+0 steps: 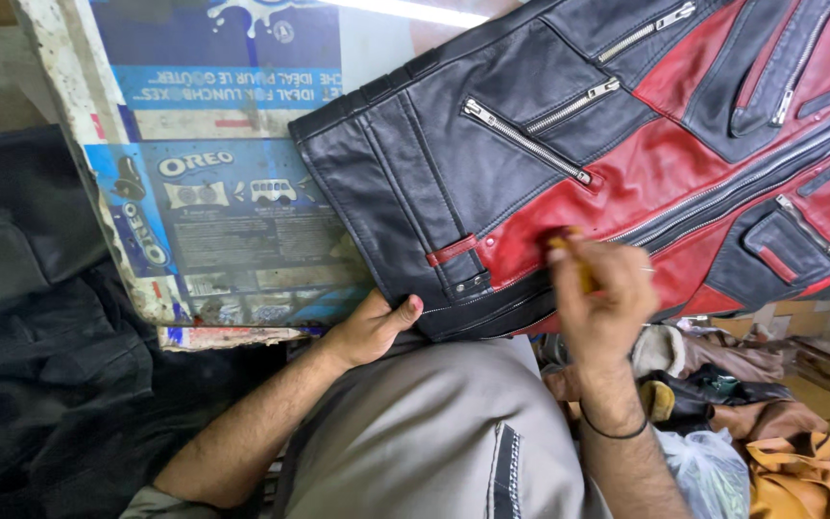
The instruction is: The person uses a small sponge to wipe and clean the surface of a red and black leather jacket laid out on a workbench. They systematically rub the sponge along the seams, zippers, and panels of the jacket, focusing on the lower and upper sections.
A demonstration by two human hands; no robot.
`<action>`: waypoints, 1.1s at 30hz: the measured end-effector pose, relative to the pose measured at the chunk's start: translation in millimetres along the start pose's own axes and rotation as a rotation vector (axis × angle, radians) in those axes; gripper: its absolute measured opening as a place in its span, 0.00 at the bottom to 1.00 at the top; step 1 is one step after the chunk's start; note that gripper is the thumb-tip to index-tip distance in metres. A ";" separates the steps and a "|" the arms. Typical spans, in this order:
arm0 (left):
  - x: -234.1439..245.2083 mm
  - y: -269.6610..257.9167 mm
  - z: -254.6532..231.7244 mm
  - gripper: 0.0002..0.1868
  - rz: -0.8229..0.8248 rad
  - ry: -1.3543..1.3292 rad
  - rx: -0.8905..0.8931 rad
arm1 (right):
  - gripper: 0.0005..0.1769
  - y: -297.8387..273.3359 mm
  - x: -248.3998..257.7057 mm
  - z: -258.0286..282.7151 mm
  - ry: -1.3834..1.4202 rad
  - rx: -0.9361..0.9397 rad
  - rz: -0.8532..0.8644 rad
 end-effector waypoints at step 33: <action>0.6 0.9 5.3 0.35 0.000 -0.006 0.010 | 0.11 22.3 -16.5 -7.9 -0.057 0.026 -0.080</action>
Point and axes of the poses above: each hand's wrist, its own y-axis towards the middle knuckle, its own x-axis out of the back of the hand, z = x × y, the point moved 8 cm from there along y, towards the middle knuckle
